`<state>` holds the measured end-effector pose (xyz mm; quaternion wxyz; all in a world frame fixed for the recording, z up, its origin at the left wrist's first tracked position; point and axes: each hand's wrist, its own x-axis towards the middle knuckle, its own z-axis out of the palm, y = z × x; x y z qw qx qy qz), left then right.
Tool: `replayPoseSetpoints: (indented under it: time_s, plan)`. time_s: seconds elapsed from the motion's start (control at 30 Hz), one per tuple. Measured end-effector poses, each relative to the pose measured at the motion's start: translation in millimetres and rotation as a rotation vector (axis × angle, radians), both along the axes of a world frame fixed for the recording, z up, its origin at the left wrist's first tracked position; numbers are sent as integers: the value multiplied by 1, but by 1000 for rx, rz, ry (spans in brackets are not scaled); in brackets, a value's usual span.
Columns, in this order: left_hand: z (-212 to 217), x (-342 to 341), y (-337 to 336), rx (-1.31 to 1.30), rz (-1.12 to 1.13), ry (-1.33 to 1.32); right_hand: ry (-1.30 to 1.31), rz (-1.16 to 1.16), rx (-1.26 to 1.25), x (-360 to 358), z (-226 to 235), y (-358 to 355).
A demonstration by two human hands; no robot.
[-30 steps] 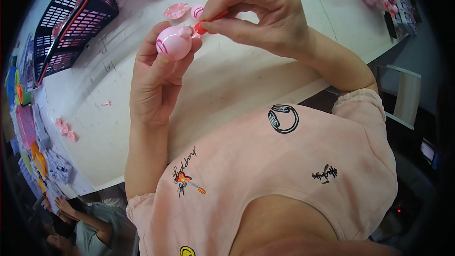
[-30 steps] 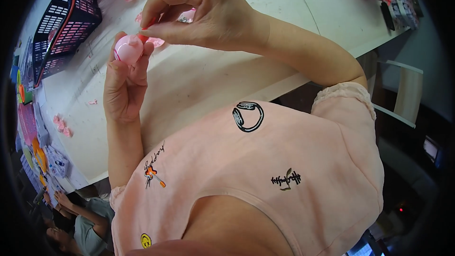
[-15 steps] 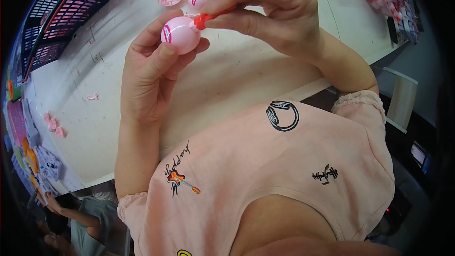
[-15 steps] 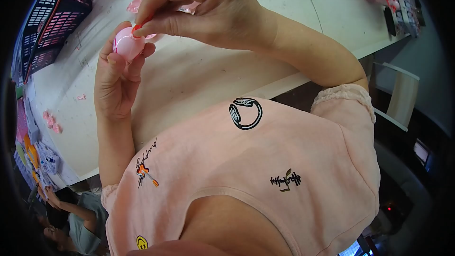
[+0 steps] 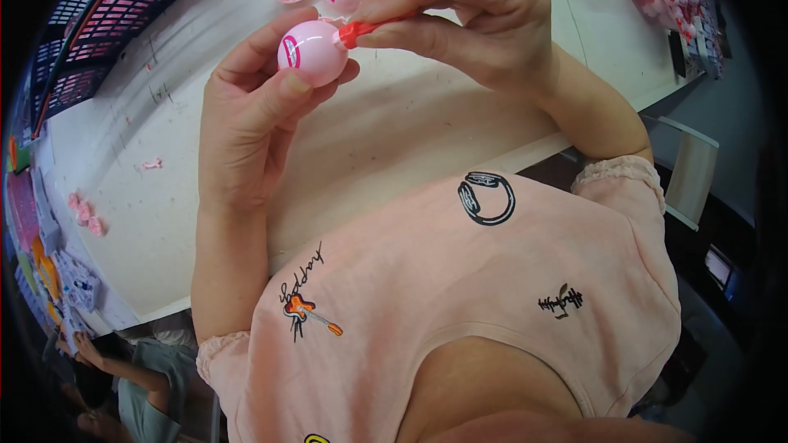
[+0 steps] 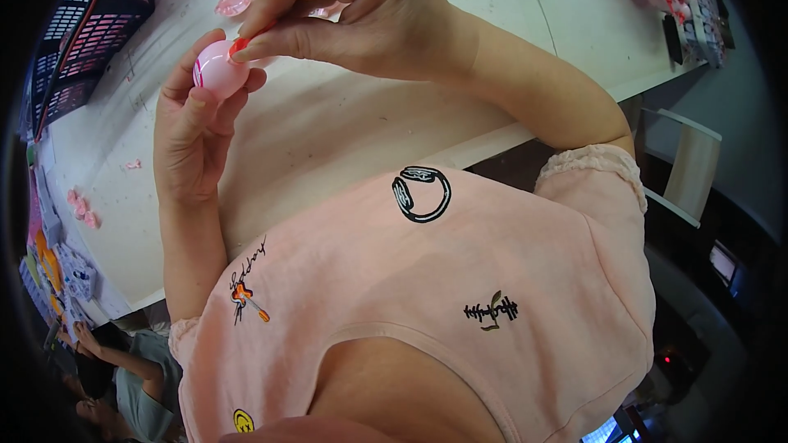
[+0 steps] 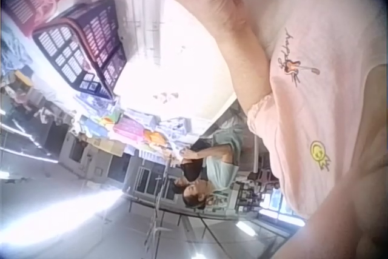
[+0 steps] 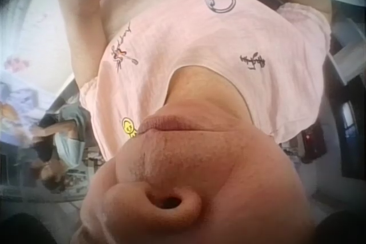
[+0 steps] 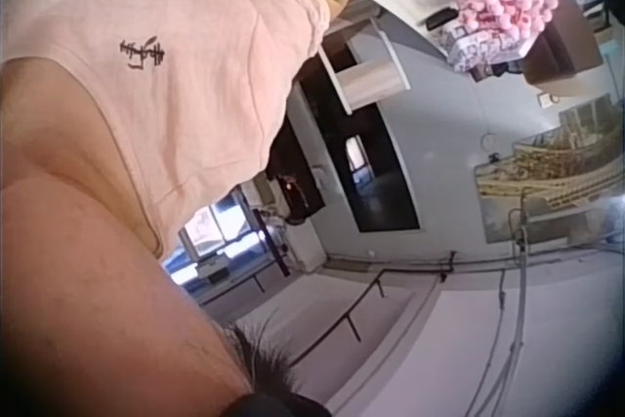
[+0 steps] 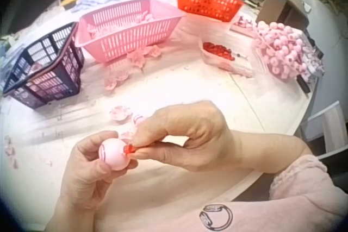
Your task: The person assembles small pink plastic spherical toys by hand, snapping two plastic toy halves together around a plastic connector.
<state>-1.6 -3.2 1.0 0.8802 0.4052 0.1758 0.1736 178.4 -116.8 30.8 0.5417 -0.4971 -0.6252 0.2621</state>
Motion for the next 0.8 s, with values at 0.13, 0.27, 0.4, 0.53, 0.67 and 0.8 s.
replayPoseSetpoints:
  time_s: [0.13,0.27,0.4,0.53,0.67,0.8]
  plan:
    - [2,0,1,94,11,36,-554,99,450,17,-15,16]
    - [1,0,2,110,47,49,-459,-22,258,2,5,6]
    - [3,2,2,131,48,75,-1116,-107,603,16,2,15]
    - [4,0,1,146,51,115,-1184,-126,702,18,-1,18]
    - [6,5,-1,171,33,109,-1399,-116,464,12,18,3]
    - [5,4,-3,188,42,140,-1273,-28,782,23,-7,22]
